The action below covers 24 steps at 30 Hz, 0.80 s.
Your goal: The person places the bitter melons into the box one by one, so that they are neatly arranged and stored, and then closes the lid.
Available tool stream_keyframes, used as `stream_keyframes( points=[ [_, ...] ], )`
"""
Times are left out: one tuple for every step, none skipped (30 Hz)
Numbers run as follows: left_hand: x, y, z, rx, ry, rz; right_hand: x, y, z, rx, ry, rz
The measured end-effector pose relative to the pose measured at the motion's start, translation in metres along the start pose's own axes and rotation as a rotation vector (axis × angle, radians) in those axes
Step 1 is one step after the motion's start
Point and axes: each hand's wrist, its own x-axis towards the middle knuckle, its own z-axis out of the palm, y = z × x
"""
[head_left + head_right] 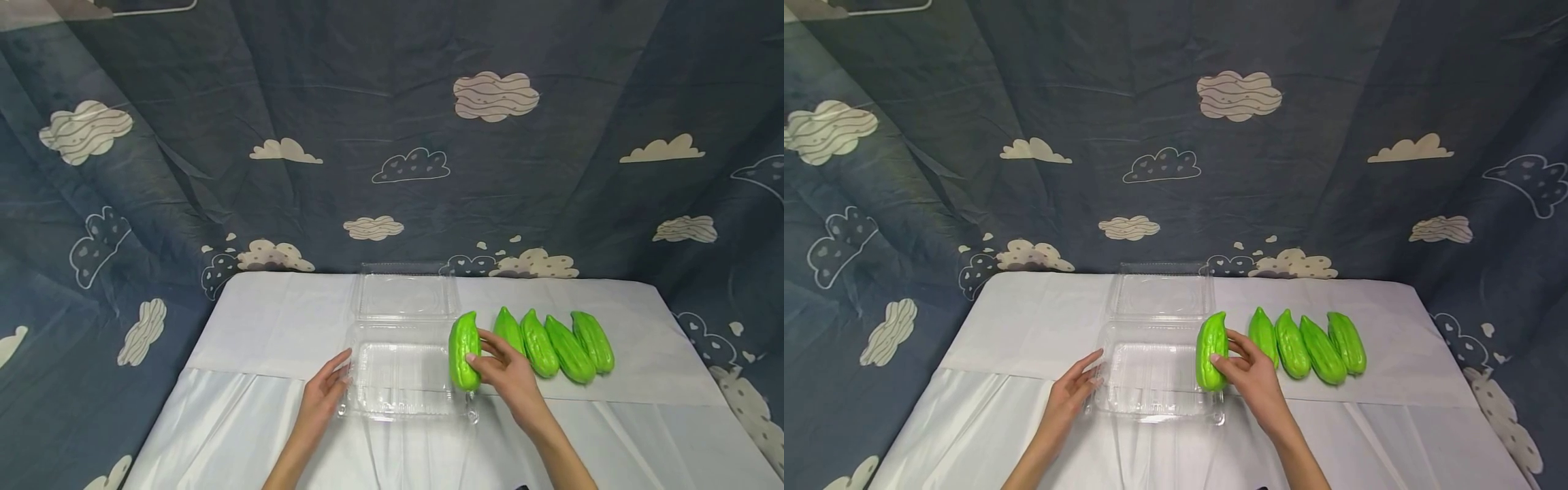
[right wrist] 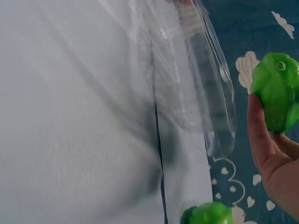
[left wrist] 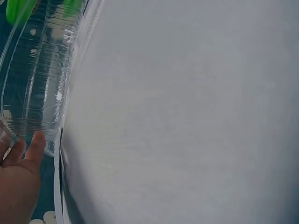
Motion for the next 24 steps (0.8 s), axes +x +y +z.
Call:
stream_keyframes(
  points=[
    [0.000, 0.000, 0.000, -0.001, 0.000, -0.002, 0.000, 0.000, 0.002, 0.006, -0.005, 0.002],
    [0.000, 0.000, 0.000, -0.001, 0.001, -0.003, 0.000, -0.001, 0.004, 0.012, -0.010, 0.002],
    [0.000, -0.001, 0.000, 0.002, 0.001, -0.005, 0.000, -0.001, 0.006, 0.015, -0.015, 0.002],
    [0.000, -0.001, 0.000, 0.001, 0.001, -0.005, 0.000, -0.001, 0.007, 0.014, -0.020, 0.002],
    [0.000, -0.002, 0.000, 0.003, 0.001, -0.006, 0.000, -0.001, 0.009, 0.015, -0.024, 0.002],
    [0.000, -0.002, 0.000, 0.001, 0.001, -0.010, 0.000, -0.001, 0.011, 0.015, -0.027, 0.001],
    [0.000, -0.002, 0.000, 0.004, 0.001, -0.012, 0.000, -0.001, 0.013, 0.015, -0.031, -0.002],
    [0.000, -0.002, 0.000, 0.004, 0.001, -0.016, -0.001, -0.001, 0.014, 0.013, -0.036, -0.004],
    [0.000, -0.002, 0.000, 0.008, 0.000, -0.017, -0.001, -0.001, 0.016, 0.012, -0.041, -0.006],
    [0.001, -0.003, 0.000, 0.011, -0.001, -0.016, -0.001, -0.001, 0.018, 0.010, -0.046, -0.009],
    [0.001, -0.003, 0.000, 0.013, -0.002, -0.018, -0.001, -0.002, 0.020, 0.013, -0.052, -0.012],
    [0.001, -0.003, 0.000, 0.014, -0.001, -0.020, -0.002, -0.002, 0.021, 0.016, -0.059, -0.015],
    [0.001, -0.003, 0.000, 0.014, -0.001, -0.020, -0.002, -0.002, 0.023, 0.019, -0.065, -0.018],
    [0.001, -0.003, 0.000, 0.016, -0.003, -0.017, -0.002, -0.003, 0.024, 0.023, -0.072, -0.021],
    [0.001, -0.003, 0.000, 0.016, -0.002, -0.017, -0.002, -0.003, 0.026, 0.030, -0.077, -0.023],
    [0.001, -0.003, 0.000, 0.015, -0.001, -0.018, -0.001, -0.003, 0.027, 0.037, -0.083, -0.024],
    [0.001, -0.003, 0.000, 0.012, 0.000, -0.020, -0.001, -0.004, 0.029, 0.044, -0.088, -0.023],
    [0.001, -0.003, 0.000, 0.010, 0.000, -0.021, -0.002, -0.004, 0.030, 0.049, -0.092, -0.023],
    [0.001, -0.003, 0.000, 0.009, 0.001, -0.022, -0.002, -0.004, 0.032, 0.054, -0.096, -0.022],
    [0.001, -0.002, 0.000, 0.010, 0.002, -0.022, -0.002, -0.004, 0.033, 0.053, -0.098, -0.020],
    [0.001, -0.002, 0.000, 0.009, 0.003, -0.023, -0.002, -0.004, 0.035, 0.053, -0.103, -0.020],
    [0.001, -0.002, 0.000, 0.010, 0.004, -0.021, -0.002, -0.004, 0.037, 0.054, -0.107, -0.020],
    [0.001, -0.002, 0.000, 0.011, 0.004, -0.017, -0.002, -0.004, 0.038, 0.057, -0.108, -0.020],
    [0.001, -0.002, 0.000, 0.012, 0.005, -0.015, -0.002, -0.004, 0.040, 0.059, -0.112, -0.022]
  ],
)
